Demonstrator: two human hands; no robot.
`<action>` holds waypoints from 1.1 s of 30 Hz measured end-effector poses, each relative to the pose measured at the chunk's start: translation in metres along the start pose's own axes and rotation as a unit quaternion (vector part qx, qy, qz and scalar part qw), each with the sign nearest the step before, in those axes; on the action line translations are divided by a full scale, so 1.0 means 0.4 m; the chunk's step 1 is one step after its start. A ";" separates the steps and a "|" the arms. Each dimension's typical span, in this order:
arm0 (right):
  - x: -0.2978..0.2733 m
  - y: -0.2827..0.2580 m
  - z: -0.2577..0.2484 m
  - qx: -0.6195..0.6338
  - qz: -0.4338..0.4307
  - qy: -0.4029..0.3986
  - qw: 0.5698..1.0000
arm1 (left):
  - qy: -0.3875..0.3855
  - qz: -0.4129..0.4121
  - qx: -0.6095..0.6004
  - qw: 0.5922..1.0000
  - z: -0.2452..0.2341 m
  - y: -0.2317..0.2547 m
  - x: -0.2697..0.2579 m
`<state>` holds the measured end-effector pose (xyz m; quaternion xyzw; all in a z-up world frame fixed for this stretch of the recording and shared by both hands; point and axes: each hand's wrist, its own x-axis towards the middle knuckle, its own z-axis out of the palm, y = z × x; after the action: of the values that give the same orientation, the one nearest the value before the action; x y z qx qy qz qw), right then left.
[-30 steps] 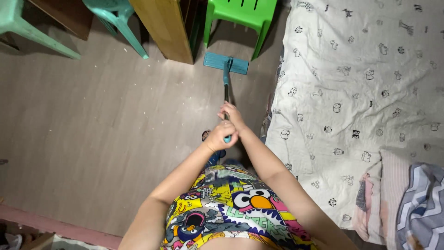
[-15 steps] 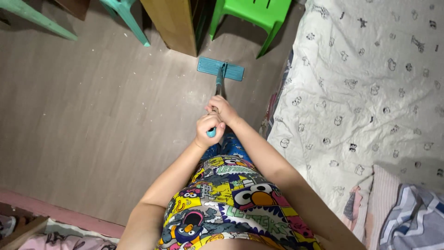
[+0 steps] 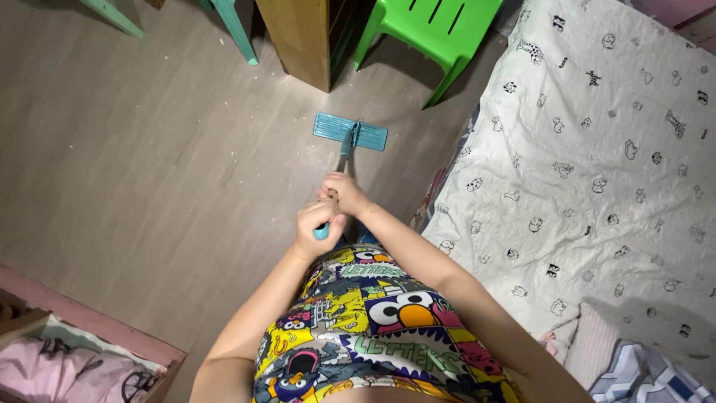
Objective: The recorder is mopping the floor in several rooms of a home.
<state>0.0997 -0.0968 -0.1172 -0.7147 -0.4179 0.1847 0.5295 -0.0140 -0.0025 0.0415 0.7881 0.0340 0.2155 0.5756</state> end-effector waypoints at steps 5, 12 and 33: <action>0.067 -0.001 -0.093 -0.071 -0.108 -0.054 0.990 | 0.076 0.052 -0.012 0.996 0.051 -0.014 0.041; 0.128 0.030 -0.258 -0.091 -0.042 -0.175 0.979 | 0.220 -0.030 -0.080 0.972 0.224 0.004 0.137; 0.206 0.064 -0.158 -0.001 -0.080 -0.077 0.994 | 0.054 -0.044 -0.070 0.995 0.058 -0.031 0.230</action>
<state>0.2027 -0.0717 -0.1024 -0.6633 -0.5132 0.1955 0.5085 0.0806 0.0088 0.0520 0.7308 0.0847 0.2342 0.6355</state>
